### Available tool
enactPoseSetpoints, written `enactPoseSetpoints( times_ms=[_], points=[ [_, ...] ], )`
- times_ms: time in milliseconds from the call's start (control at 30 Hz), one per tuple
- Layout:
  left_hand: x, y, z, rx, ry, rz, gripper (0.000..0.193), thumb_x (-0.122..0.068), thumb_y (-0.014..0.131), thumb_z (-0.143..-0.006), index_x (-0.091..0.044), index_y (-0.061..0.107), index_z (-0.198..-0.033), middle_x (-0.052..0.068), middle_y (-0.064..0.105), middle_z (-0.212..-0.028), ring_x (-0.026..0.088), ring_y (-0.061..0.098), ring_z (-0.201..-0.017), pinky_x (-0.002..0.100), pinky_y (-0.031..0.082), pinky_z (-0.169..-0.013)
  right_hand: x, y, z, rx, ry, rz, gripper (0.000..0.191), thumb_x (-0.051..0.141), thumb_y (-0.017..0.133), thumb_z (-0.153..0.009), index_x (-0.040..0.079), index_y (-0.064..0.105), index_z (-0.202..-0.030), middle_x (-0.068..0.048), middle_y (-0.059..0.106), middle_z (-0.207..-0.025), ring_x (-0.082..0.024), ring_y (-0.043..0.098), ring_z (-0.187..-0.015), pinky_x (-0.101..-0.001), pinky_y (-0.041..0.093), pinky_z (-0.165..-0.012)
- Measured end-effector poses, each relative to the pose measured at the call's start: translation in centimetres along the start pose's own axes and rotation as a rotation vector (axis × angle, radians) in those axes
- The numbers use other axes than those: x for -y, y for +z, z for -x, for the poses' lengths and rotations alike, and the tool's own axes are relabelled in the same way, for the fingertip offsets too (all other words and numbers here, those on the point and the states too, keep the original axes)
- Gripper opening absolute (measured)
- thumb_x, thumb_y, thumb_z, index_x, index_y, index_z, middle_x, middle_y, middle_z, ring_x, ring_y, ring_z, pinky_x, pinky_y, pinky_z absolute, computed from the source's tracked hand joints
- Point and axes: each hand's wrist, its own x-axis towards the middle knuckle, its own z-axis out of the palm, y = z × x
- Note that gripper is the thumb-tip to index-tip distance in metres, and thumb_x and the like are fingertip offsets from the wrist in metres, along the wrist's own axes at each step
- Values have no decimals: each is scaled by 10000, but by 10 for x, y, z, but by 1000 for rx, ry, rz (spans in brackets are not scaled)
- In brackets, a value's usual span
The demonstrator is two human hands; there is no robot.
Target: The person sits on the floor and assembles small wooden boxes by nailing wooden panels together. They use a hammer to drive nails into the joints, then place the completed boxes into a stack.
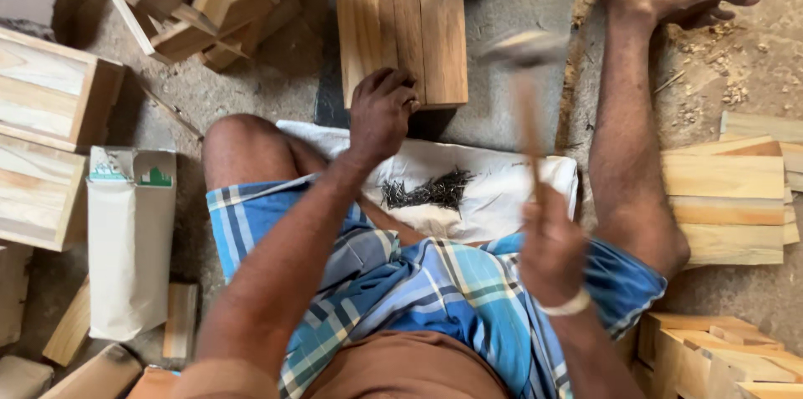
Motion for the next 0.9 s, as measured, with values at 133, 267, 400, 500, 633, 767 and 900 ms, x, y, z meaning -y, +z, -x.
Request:
enactPoseSetpoints(
  times_ms=[133, 267, 400, 500, 633, 767, 900],
  points=[
    [21, -4, 6, -72, 166, -347, 886, -412, 765, -653, 33, 576, -1396, 267, 484, -1467, 429, 390, -1385, 644, 275, -1092, 10, -36, 1, -447, -484, -482, 227, 194, 428, -1145, 82, 541, -1307, -7, 637, -972, -61, 602, -718, -223, 500, -539],
    [32, -3, 12, 53, 178, -588, 763, -303, 711, -935, -10, 438, -1584, 161, 390, -1657, 330, 306, -1566, 617, 185, -1266, 20, 14, -4, -100, -438, -25, 127, 166, 432, -1094, 87, 530, -1105, -202, 679, -1115, -248, 640, -749, -375, 533, -647],
    [29, -3, 12, 73, 146, -534, 760, -306, 686, -897, 2, 441, -1547, 171, 389, -1624, 347, 307, -1537, 643, 155, -1233, 7, 46, -3, 81, -66, 226, 296, 246, 542, -1054, -30, 562, -1156, -248, 697, -833, -426, 648, -697, -550, 479, -616],
    [25, -4, 12, 84, 132, -510, 751, -297, 679, -907, 19, 437, -1544, 177, 386, -1630, 351, 299, -1540, 646, 154, -1230, -6, 32, 2, -114, -7, -52, 299, 233, 517, -1075, -35, 547, -1205, -260, 665, -835, -426, 637, -686, -524, 503, -598],
    [28, -5, 11, 142, 91, -421, 739, -268, 656, -904, 49, 421, -1529, 187, 362, -1623, 360, 275, -1538, 666, 151, -1221, -12, 38, 6, -262, -309, -131, 173, 222, 469, -1089, 64, 496, -1025, -219, 604, -797, -424, 611, -689, -577, 535, -732],
    [26, -3, 7, 76, 97, -530, 641, -151, 596, -959, -3, 430, -1561, 157, 334, -1644, 332, 269, -1546, 669, 156, -1230, -25, 63, 10, 64, -250, 374, 261, 282, 553, -1017, 21, 564, -1016, -157, 667, -730, -365, 641, -597, -540, 475, -563],
    [-2, 14, 28, 201, 170, -701, 671, -97, 582, -830, -100, 492, -1495, 157, 351, -1612, 339, 298, -1519, 631, 226, -1203, -51, 57, 13, 27, 31, 75, 247, 270, 569, -1072, 33, 568, -1000, -148, 605, -684, -322, 616, -569, -471, 465, -538]
  ],
)
